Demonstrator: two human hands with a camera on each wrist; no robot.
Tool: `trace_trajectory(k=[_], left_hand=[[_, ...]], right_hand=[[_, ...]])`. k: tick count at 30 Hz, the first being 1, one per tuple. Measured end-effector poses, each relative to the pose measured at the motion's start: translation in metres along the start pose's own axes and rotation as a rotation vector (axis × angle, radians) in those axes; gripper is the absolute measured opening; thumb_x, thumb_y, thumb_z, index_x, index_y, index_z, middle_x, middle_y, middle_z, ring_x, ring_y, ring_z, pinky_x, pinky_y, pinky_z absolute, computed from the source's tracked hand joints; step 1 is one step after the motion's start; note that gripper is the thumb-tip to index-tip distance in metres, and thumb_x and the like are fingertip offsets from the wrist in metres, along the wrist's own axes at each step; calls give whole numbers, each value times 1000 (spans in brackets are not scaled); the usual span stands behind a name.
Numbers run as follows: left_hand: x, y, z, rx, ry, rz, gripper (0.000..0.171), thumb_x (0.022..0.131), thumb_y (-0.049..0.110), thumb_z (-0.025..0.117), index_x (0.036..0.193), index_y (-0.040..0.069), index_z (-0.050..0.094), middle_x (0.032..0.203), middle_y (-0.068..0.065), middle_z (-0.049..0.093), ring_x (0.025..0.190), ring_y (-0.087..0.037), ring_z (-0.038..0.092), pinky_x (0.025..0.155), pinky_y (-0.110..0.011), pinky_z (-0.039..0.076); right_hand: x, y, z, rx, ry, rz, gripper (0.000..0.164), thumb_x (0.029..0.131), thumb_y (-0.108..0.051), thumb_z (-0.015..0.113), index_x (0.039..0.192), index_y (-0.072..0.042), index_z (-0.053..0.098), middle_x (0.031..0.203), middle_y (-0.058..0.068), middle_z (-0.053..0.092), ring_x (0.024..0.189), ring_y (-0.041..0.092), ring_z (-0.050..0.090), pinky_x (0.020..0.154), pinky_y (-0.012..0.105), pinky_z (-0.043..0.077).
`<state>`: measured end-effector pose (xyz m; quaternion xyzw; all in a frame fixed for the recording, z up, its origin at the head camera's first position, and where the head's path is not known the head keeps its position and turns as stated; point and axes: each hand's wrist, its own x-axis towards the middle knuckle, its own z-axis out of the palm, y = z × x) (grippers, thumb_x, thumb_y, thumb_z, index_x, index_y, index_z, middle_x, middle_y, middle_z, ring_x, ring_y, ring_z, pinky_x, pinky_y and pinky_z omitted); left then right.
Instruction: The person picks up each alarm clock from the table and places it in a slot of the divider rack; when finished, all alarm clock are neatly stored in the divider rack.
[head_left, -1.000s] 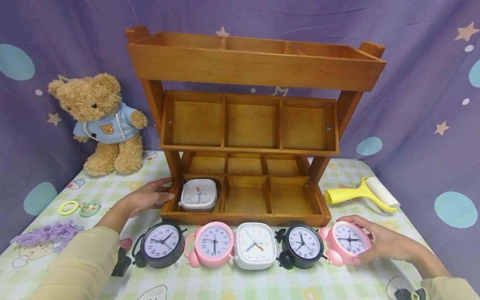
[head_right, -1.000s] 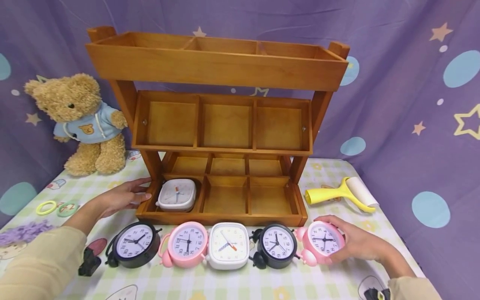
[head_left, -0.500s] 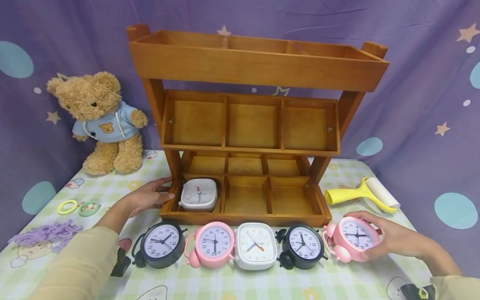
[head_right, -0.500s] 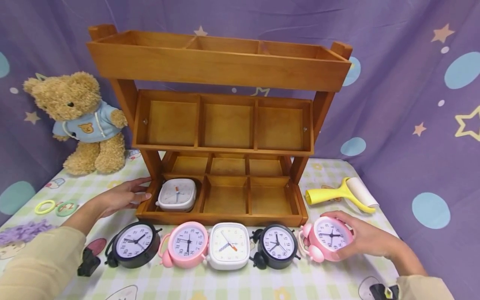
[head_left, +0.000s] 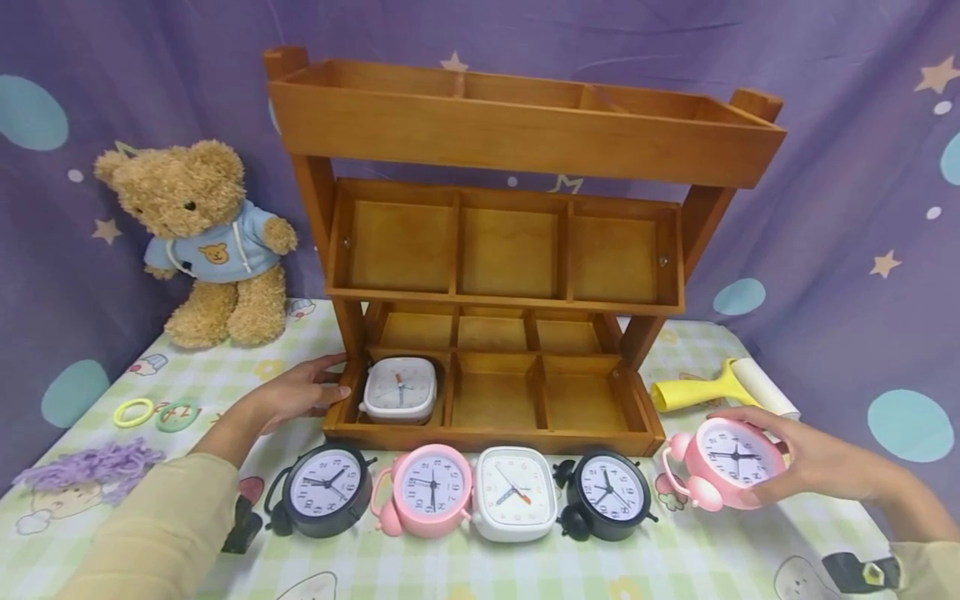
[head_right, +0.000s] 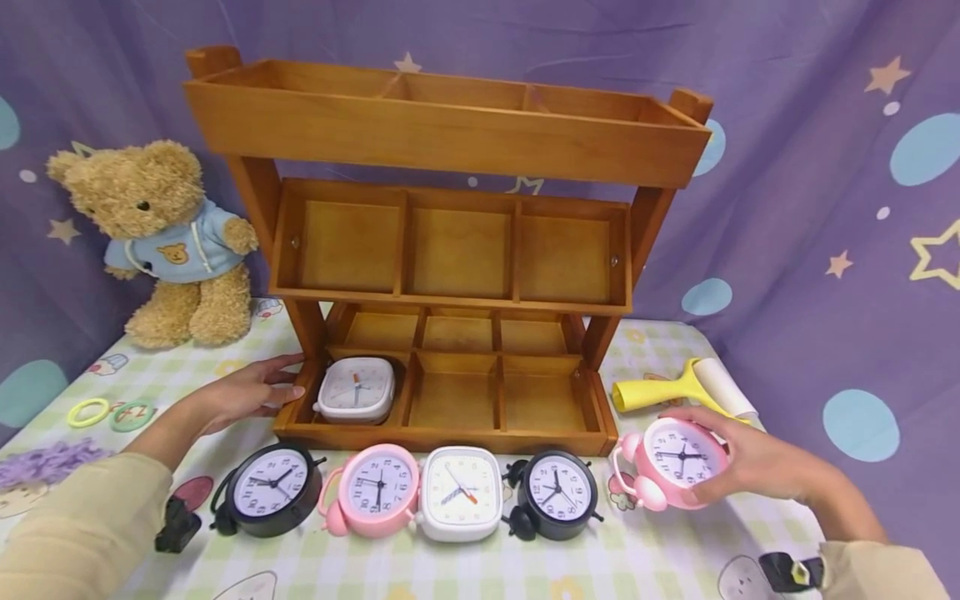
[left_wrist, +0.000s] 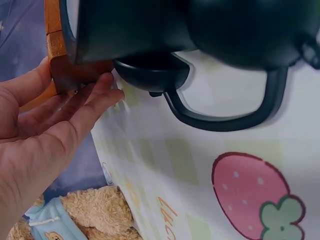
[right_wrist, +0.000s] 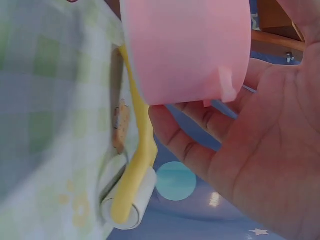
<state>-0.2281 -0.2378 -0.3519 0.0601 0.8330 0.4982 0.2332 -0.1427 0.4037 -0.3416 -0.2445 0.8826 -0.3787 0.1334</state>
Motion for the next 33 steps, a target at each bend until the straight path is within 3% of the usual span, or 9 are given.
trace_trajectory(k=[3, 7, 13, 18, 24, 33], left_hand=[[0, 0, 0, 5, 2, 2, 75, 102, 6, 51, 157, -12, 3, 151, -46, 20, 136, -57, 36, 108, -64, 38], [-1, 0, 0, 5, 3, 10, 75, 102, 5, 52, 157, -12, 3, 151, -46, 21, 136, -57, 37, 108, -64, 39], [0, -1, 0, -3, 4, 16, 75, 102, 5, 52, 156, -12, 4, 151, -46, 22, 135, -57, 38, 108, -64, 39], [1, -3, 0, 0, 8, 12, 75, 101, 5, 52, 157, -12, 5, 150, -46, 23, 135, -56, 39, 107, -64, 40], [1, -4, -1, 2, 16, 22, 74, 102, 5, 52, 156, -13, 5, 150, -46, 23, 135, -55, 39, 106, -63, 41], [0, -4, 0, 5, 23, 37, 73, 101, 4, 52, 156, -13, 6, 149, -46, 25, 133, -55, 41, 106, -62, 43]], right_hand=[[0, -3, -4, -15, 3, 3, 86, 78, -1, 81, 151, -28, 43, 125, -16, 55, 95, 9, 56, 70, 25, 49], [3, -14, -5, -60, 25, 17, 84, 79, -5, 82, 152, -18, 42, 124, -9, 56, 95, 11, 57, 71, 25, 50], [17, -34, -3, -133, 76, 11, 81, 76, -10, 86, 147, -14, 46, 126, -6, 56, 97, 10, 56, 72, 25, 49], [35, -51, 2, -150, 108, -49, 79, 75, -10, 87, 145, -13, 51, 123, -7, 59, 97, 10, 56, 72, 25, 50], [60, -77, 9, -159, 117, -52, 77, 74, -18, 89, 142, -15, 54, 120, 0, 62, 99, 10, 57, 75, 27, 51], [97, -102, 28, -185, 137, -64, 75, 75, -27, 90, 140, -11, 56, 120, 1, 65, 100, 17, 58, 79, 33, 53]])
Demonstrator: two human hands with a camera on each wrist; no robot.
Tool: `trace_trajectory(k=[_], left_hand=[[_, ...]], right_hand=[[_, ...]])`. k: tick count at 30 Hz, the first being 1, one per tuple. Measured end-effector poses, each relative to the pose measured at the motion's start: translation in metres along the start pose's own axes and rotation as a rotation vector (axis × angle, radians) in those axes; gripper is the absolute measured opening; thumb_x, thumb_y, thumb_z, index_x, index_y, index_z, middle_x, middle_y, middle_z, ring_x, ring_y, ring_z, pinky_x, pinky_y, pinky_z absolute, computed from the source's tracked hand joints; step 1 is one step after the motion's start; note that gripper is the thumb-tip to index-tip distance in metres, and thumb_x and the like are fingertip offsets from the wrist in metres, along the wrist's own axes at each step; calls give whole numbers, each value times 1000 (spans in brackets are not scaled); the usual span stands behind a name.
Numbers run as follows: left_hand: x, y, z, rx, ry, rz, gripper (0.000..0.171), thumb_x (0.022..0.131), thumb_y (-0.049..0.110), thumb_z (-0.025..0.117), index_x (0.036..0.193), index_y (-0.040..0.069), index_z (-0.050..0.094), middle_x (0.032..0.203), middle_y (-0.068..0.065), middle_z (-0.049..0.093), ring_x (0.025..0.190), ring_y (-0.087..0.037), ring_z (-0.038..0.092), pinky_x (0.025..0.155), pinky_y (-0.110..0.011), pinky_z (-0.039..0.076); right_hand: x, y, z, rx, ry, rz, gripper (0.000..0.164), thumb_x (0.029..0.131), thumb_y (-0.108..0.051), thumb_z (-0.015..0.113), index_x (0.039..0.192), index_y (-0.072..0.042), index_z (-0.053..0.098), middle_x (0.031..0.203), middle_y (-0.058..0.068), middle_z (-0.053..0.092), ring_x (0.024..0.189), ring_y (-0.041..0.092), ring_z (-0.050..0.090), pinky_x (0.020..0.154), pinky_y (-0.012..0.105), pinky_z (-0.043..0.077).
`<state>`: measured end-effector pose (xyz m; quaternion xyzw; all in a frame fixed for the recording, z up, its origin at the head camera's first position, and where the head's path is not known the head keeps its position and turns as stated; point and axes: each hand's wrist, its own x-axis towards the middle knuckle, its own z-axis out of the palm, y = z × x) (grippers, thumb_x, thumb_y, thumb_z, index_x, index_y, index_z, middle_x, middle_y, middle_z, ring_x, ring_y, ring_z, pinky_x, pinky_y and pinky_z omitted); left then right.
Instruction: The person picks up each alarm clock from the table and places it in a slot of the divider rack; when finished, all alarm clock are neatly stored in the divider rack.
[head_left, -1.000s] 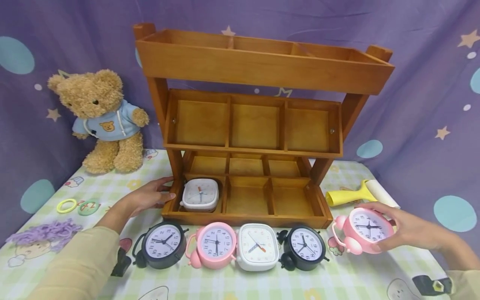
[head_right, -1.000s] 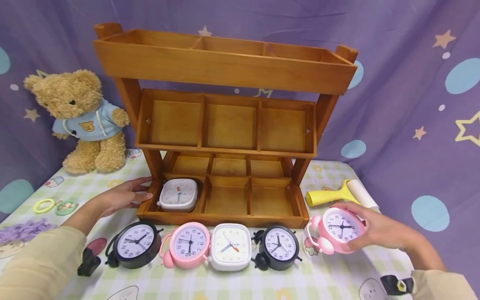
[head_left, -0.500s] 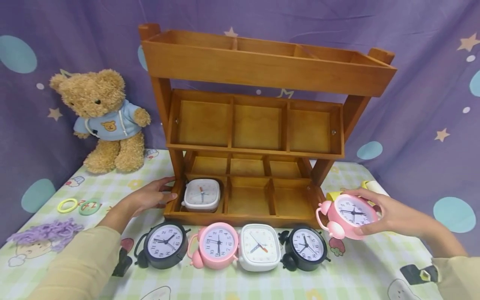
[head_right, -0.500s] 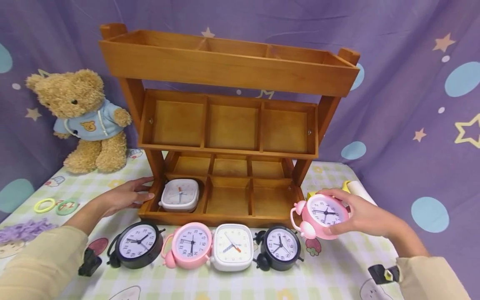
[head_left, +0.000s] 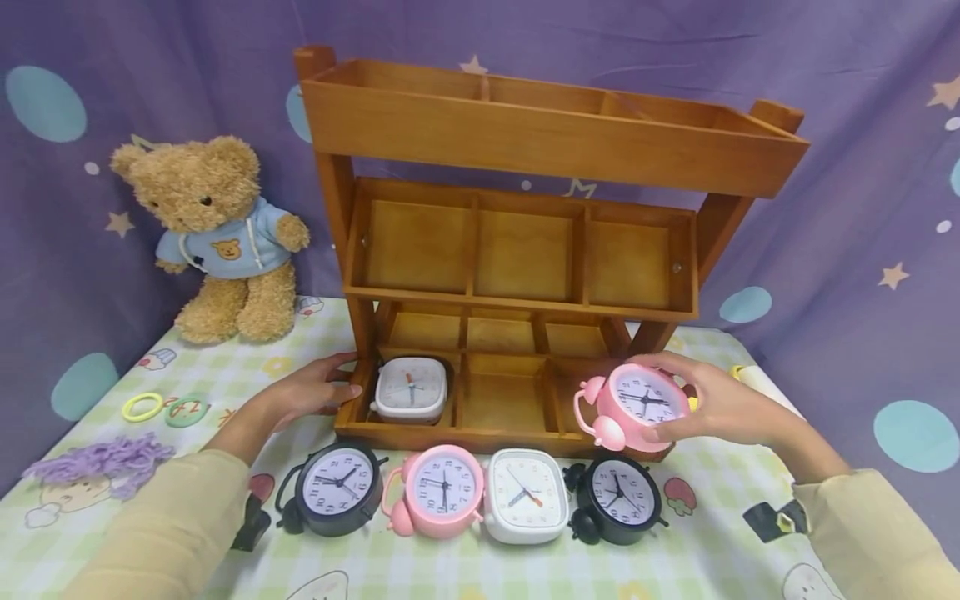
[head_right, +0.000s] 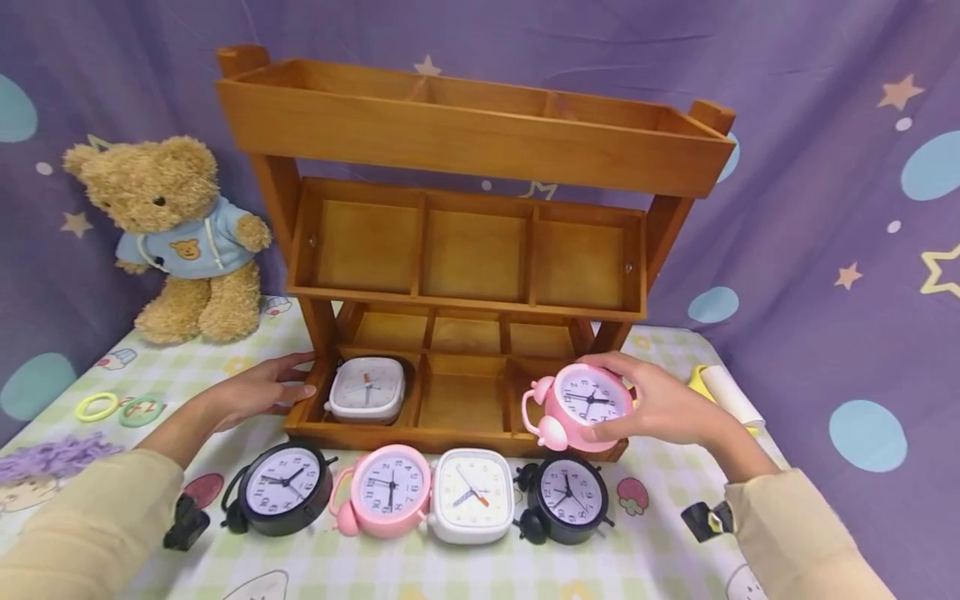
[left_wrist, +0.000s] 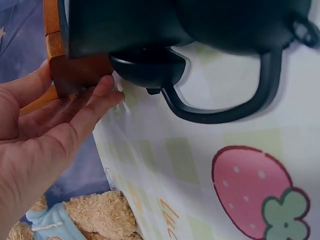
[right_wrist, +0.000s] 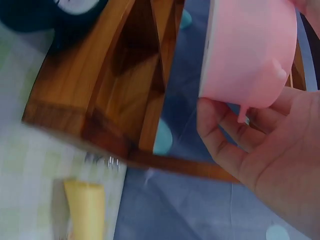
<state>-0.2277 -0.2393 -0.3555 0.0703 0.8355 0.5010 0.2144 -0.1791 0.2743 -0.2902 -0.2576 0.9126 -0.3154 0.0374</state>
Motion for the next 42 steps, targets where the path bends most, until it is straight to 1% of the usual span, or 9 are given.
trace_trajectory(k=[4, 10, 13, 20, 24, 28, 31, 33, 42], left_hand=[[-1, 0, 0, -2, 7, 6, 73, 101, 4, 52, 156, -13, 7, 149, -46, 26, 133, -55, 41, 105, -62, 44], [-2, 2, 2, 4, 16, 6, 72, 101, 3, 53, 156, -13, 9, 149, -46, 28, 134, -55, 41, 103, -61, 45], [-2, 3, 2, 2, 16, 1, 72, 100, 3, 52, 156, -13, 9, 149, -46, 27, 134, -55, 40, 103, -61, 45], [-1, 4, 3, 6, 19, 8, 71, 100, 3, 52, 156, -13, 10, 148, -46, 29, 133, -55, 41, 102, -60, 47], [-1, 2, 3, 5, 17, 20, 70, 101, 2, 52, 155, -14, 10, 147, -47, 30, 133, -55, 42, 101, -60, 48], [-2, 2, 2, 2, 23, 21, 70, 100, 2, 51, 155, -13, 11, 146, -47, 30, 133, -55, 42, 101, -61, 47], [-2, 3, 3, 0, 28, 10, 70, 100, 2, 51, 156, -13, 11, 147, -46, 31, 133, -55, 41, 101, -60, 47], [-2, 3, 4, 1, 30, 7, 70, 100, 2, 51, 156, -13, 12, 147, -46, 30, 134, -54, 41, 102, -60, 47], [-2, 3, 4, 3, 34, 5, 70, 100, 2, 52, 156, -12, 12, 148, -45, 30, 134, -54, 41, 101, -59, 48]], right_hand=[[18, -7, 12, -34, 16, -11, 76, 74, -32, 90, 139, -10, 57, 119, 0, 65, 100, 20, 58, 82, 39, 52], [43, -13, 30, -29, 22, -24, 78, 72, -36, 91, 138, -11, 58, 119, 0, 65, 102, 19, 60, 87, 41, 53], [54, -16, 39, -44, 46, -27, 79, 70, -38, 92, 136, -11, 60, 118, -1, 66, 103, 19, 60, 89, 43, 52], [73, -21, 58, -74, 82, -11, 82, 66, -40, 93, 135, -8, 62, 115, 1, 69, 102, 20, 61, 88, 43, 52], [82, -23, 67, -59, 81, -13, 81, 66, -40, 94, 134, -9, 63, 112, 0, 70, 101, 20, 61, 87, 42, 51], [92, -27, 74, -36, 78, -41, 76, 65, -39, 95, 131, -17, 65, 109, -6, 71, 99, 17, 62, 87, 41, 52], [99, -30, 79, -48, 67, -78, 71, 67, -42, 94, 129, -22, 66, 108, -8, 70, 98, 15, 62, 86, 40, 52], [103, -33, 82, -46, 50, -97, 68, 67, -40, 94, 128, -23, 66, 108, -8, 70, 98, 15, 63, 87, 40, 52], [116, -37, 95, -21, -1, -94, 68, 66, -35, 96, 126, -19, 67, 111, -9, 71, 101, 14, 64, 90, 41, 52]])
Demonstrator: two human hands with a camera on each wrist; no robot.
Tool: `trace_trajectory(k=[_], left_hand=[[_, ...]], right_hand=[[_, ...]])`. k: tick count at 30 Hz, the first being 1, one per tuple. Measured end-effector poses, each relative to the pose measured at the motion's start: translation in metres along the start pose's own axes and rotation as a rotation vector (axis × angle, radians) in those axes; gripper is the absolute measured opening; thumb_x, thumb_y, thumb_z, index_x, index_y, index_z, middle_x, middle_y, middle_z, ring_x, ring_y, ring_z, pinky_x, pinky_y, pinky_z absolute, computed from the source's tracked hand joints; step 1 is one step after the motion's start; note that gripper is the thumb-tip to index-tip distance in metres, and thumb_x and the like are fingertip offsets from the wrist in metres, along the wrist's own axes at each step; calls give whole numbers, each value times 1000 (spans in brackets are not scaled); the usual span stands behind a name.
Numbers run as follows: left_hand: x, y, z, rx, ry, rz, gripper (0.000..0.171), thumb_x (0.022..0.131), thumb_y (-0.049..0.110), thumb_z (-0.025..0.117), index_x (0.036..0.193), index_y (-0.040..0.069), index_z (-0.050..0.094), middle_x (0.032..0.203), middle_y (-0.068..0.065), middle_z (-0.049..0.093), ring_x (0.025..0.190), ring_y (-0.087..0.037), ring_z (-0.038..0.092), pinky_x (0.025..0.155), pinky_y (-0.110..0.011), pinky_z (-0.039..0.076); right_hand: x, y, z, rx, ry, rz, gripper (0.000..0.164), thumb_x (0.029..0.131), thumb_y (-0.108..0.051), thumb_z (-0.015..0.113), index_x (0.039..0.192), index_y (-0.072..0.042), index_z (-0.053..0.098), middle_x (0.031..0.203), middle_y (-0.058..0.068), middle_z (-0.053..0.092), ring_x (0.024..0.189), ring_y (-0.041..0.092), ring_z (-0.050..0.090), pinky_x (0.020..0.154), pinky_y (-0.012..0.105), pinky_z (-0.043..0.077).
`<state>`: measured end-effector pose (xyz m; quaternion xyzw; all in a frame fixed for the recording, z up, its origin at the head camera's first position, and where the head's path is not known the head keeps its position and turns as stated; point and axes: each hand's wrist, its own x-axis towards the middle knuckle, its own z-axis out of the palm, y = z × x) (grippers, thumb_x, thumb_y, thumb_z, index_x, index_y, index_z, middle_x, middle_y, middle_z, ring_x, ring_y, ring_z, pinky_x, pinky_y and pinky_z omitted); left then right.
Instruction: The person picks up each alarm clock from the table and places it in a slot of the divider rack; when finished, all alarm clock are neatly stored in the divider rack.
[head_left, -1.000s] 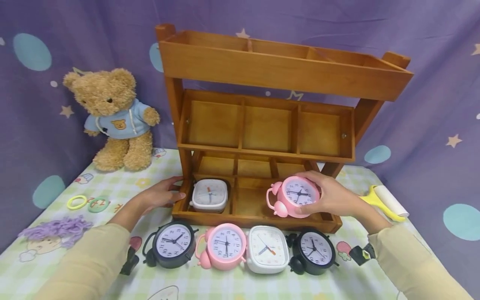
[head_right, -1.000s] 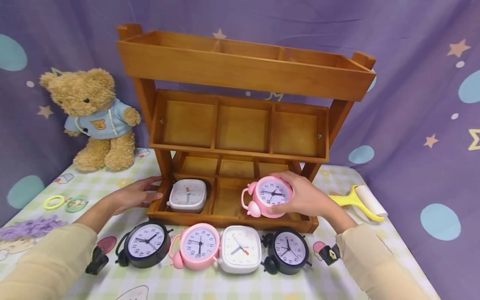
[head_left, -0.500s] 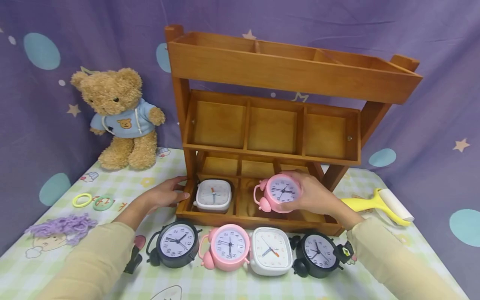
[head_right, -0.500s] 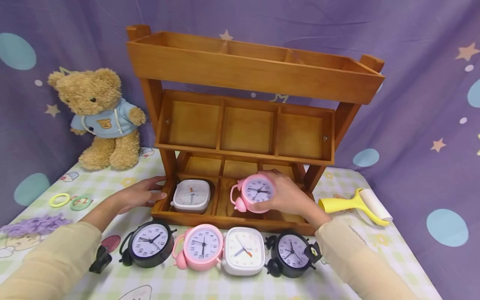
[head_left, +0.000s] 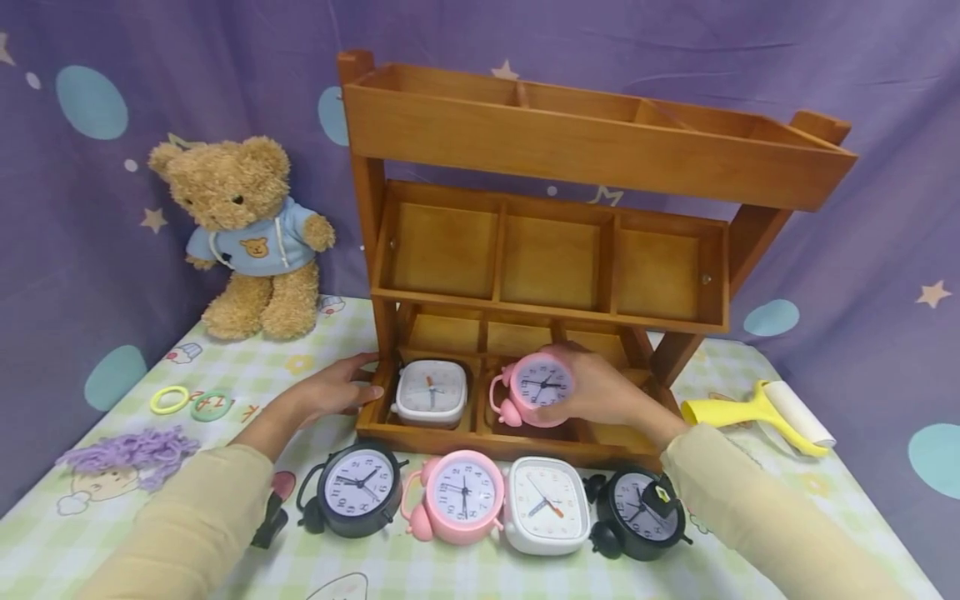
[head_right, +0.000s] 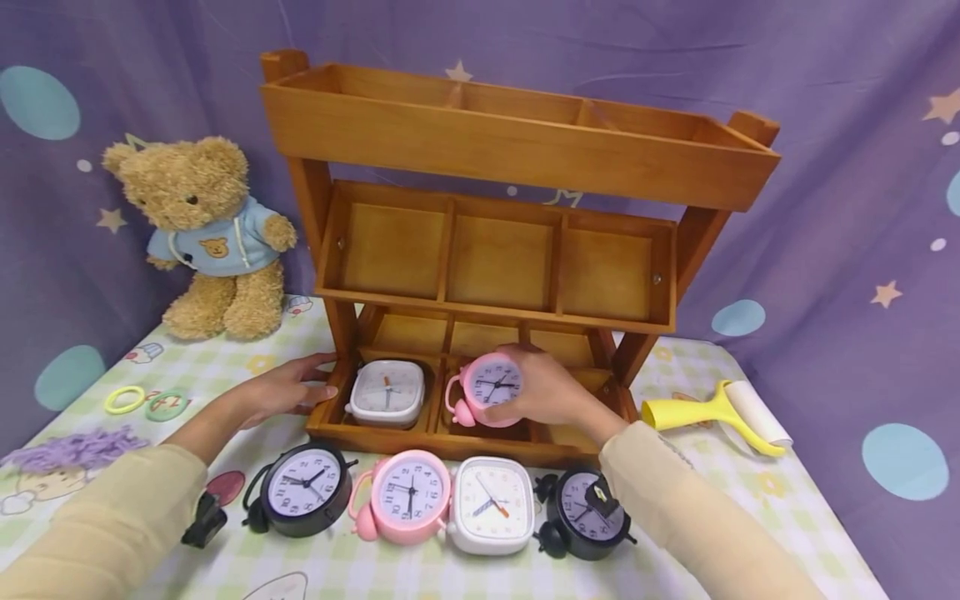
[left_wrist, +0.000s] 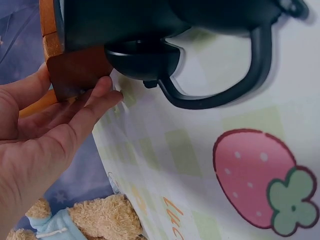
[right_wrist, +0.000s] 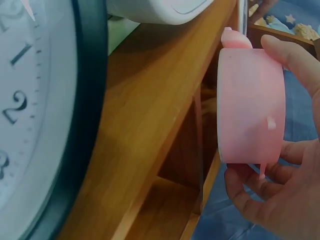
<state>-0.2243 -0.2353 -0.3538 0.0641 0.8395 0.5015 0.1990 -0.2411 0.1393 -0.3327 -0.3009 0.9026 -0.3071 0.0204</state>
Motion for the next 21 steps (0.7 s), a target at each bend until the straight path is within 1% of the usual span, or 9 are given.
trace_trajectory(k=[2, 5, 9, 16, 21], left_hand=[[-1, 0, 0, 1, 0, 5, 70, 100, 2, 52, 156, -12, 12, 147, -45, 30, 134, -54, 41, 101, -59, 48], [-1, 0, -1, 1, -3, 10, 70, 100, 2, 52, 156, -13, 12, 147, -46, 30, 133, -54, 41, 101, -59, 48], [-1, 1, -1, -2, -2, 3, 70, 100, 3, 53, 156, -12, 13, 147, -45, 31, 134, -53, 42, 101, -60, 48], [0, 1, 0, -6, 5, 9, 70, 100, 2, 53, 156, -12, 14, 147, -45, 32, 133, -53, 43, 100, -59, 49], [-1, 0, -1, -6, 3, 14, 70, 100, 3, 53, 156, -12, 13, 147, -45, 32, 133, -53, 42, 101, -59, 48]], right_hand=[[3, -1, 3, 9, -14, -4, 67, 67, -33, 96, 126, -20, 68, 113, -9, 71, 103, 13, 64, 92, 41, 52], [7, -1, 7, 4, -24, 11, 65, 67, -32, 96, 124, -21, 69, 111, -10, 71, 101, 12, 65, 91, 41, 53], [9, 0, 10, -7, -50, 41, 62, 68, -34, 95, 122, -21, 69, 106, -10, 72, 95, 13, 65, 86, 38, 54], [13, 3, 14, -36, -106, 45, 62, 69, -35, 94, 121, -15, 68, 104, -5, 71, 93, 15, 64, 84, 38, 54], [17, 7, 17, -55, -134, 58, 60, 69, -37, 94, 117, -13, 67, 100, -5, 71, 91, 14, 63, 84, 37, 53]])
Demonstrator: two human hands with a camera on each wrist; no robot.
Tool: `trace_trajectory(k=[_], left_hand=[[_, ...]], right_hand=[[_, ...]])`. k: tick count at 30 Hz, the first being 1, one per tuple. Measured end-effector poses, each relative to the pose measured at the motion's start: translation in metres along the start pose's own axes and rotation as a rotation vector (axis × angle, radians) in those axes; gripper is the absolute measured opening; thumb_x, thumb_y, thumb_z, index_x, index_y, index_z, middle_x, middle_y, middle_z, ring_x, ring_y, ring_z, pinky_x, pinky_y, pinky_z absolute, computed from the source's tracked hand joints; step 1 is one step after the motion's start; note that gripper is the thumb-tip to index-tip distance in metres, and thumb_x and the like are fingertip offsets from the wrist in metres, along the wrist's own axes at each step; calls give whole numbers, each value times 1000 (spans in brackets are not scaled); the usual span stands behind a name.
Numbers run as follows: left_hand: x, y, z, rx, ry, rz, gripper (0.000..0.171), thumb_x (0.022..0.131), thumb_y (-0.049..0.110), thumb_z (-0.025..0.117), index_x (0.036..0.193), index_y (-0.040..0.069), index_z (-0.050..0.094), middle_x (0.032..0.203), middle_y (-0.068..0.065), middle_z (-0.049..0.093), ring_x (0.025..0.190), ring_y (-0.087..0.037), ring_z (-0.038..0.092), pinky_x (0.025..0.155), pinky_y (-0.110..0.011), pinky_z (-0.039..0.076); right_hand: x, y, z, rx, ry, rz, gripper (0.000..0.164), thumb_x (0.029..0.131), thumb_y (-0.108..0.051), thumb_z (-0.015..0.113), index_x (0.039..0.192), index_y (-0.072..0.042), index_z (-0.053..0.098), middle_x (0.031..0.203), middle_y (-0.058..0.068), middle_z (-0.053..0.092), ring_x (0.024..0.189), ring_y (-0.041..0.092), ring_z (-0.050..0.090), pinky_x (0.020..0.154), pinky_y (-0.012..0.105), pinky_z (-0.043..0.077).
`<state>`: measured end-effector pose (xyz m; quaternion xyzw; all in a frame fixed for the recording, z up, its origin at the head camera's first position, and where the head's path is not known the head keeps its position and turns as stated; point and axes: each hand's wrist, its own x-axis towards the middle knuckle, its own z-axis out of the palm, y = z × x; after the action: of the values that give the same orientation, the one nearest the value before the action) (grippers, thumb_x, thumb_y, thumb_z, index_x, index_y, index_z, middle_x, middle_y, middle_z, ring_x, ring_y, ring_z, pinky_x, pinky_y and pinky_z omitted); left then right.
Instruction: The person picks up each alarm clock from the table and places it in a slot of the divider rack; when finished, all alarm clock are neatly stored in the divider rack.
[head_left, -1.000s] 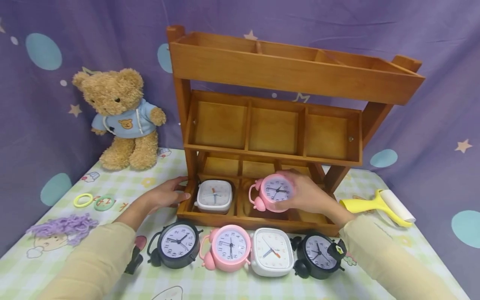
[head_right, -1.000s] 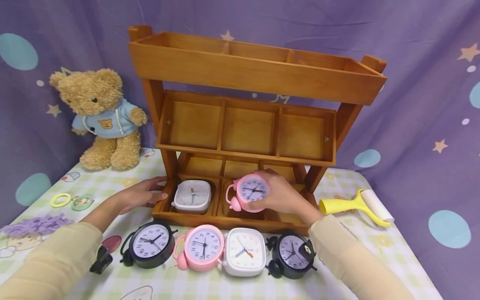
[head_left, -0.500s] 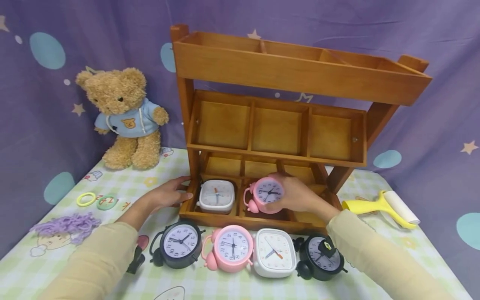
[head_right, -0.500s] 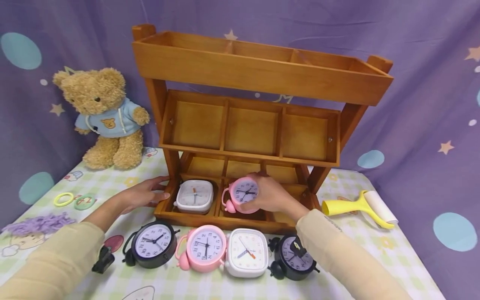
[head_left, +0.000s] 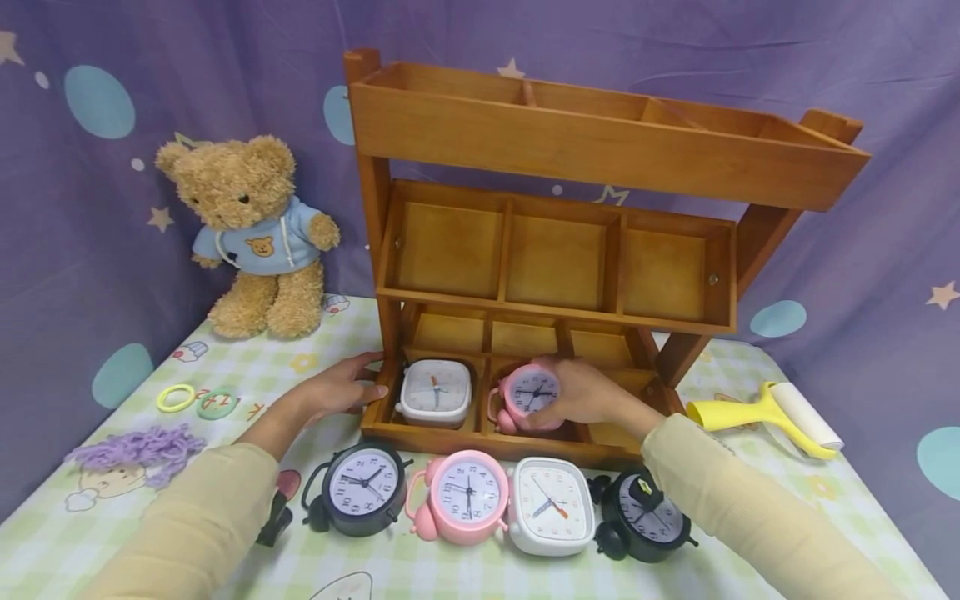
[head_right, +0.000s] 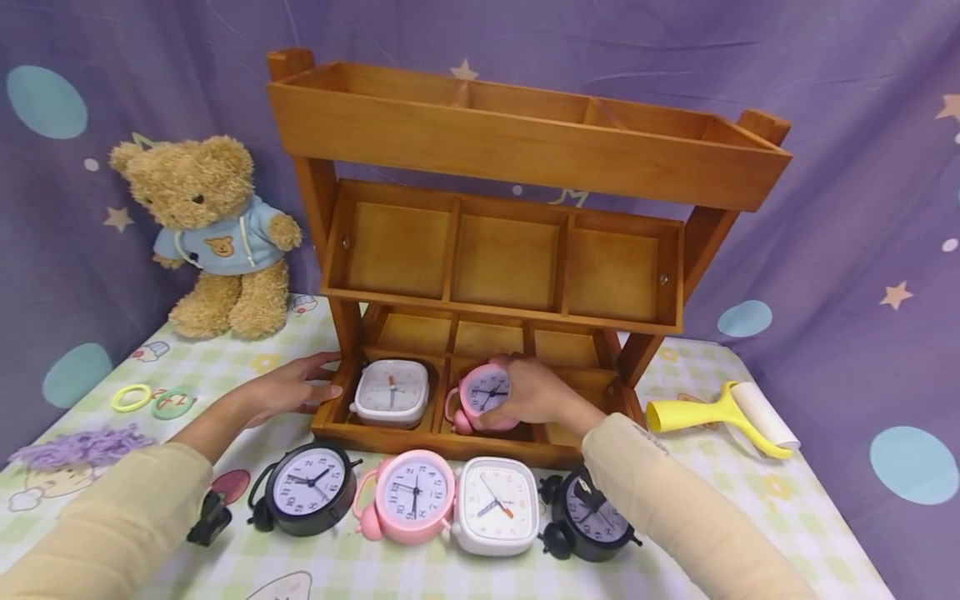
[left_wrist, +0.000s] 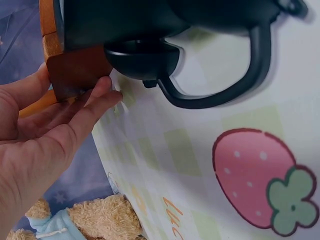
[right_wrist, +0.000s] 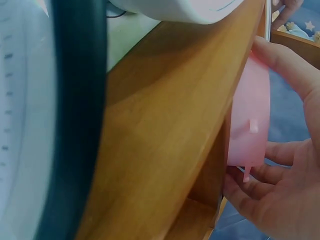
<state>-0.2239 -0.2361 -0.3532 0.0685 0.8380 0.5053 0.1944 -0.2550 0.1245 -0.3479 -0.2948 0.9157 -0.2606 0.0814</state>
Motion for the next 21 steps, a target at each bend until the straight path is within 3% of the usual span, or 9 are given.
trace_trajectory(k=[11, 21], left_hand=[[-1, 3, 1, 5, 2, -26, 70, 100, 2, 53, 156, -12, 13, 147, -44, 31, 134, -53, 42, 103, -60, 47], [-1, 3, 2, 5, 2, -28, 70, 100, 2, 52, 156, -12, 12, 148, -45, 30, 135, -54, 39, 103, -60, 47]], right_hand=[[1, 1, 0, -2, -55, 51, 57, 71, -36, 92, 111, -8, 65, 92, -2, 69, 84, 16, 61, 78, 34, 52], [0, 0, -3, -74, -96, 17, 57, 74, -36, 91, 117, -8, 66, 93, -1, 68, 86, 18, 61, 79, 34, 53]])
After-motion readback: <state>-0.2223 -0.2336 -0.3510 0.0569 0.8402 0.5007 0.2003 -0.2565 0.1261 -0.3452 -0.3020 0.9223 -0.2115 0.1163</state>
